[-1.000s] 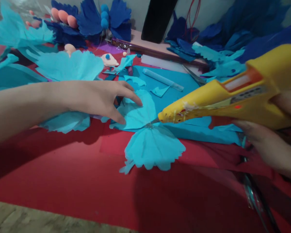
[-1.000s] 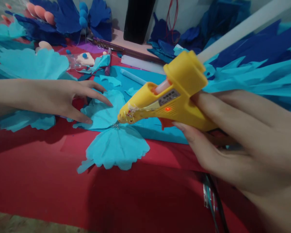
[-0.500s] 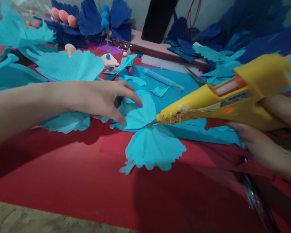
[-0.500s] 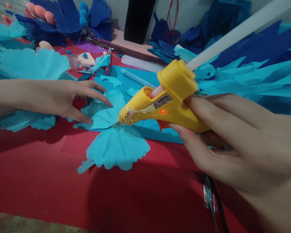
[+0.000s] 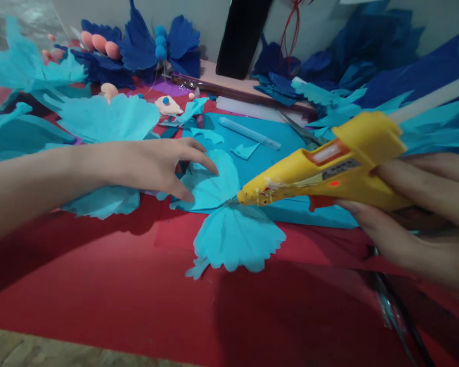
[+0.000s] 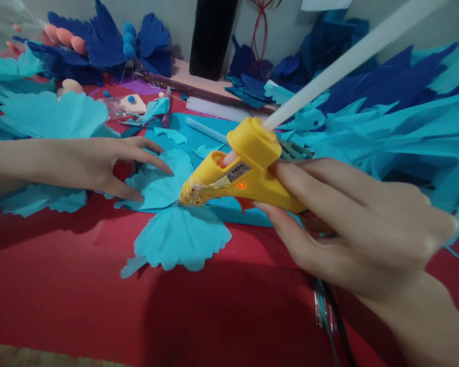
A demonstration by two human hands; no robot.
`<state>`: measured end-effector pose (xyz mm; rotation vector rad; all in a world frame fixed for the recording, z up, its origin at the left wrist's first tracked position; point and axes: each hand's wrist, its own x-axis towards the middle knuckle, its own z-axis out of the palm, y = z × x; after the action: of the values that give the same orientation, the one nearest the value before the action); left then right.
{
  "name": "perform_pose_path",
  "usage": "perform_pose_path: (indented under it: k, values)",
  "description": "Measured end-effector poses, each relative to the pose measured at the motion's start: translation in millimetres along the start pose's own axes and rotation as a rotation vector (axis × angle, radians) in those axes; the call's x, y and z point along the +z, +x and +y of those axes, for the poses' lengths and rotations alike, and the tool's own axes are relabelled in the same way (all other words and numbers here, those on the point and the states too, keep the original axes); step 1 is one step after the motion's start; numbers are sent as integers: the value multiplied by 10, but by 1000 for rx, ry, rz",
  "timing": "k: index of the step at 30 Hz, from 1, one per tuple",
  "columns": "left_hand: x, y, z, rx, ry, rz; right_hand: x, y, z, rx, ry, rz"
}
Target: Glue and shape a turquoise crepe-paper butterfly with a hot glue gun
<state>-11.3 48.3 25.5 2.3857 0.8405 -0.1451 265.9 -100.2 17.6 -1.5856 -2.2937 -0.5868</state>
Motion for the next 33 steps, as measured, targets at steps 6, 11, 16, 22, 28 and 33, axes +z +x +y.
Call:
perform_pose_path:
  k: [6, 11, 16, 22, 28, 33]
  values:
    - [-17, 7, -22, -33, -73, -10, 20, 103, -60, -162, -96, 222]
    - [-19, -6, -46, -1, -66, -13, -1, 162, -66, -176, -119, 293]
    - [-32, -49, -20, -27, -103, -21, -32, 257, -74, -163, -126, 321]
    - [-50, -77, 14, -85, -102, -46, -40, 328, -95, -136, -83, 325]
    - [-84, -71, 41, -89, -90, -63, -13, 362, -61, -135, -26, 334]
    - [-103, -88, 72, -123, -89, -61, -14, 392, -44, -156, 12, 335]
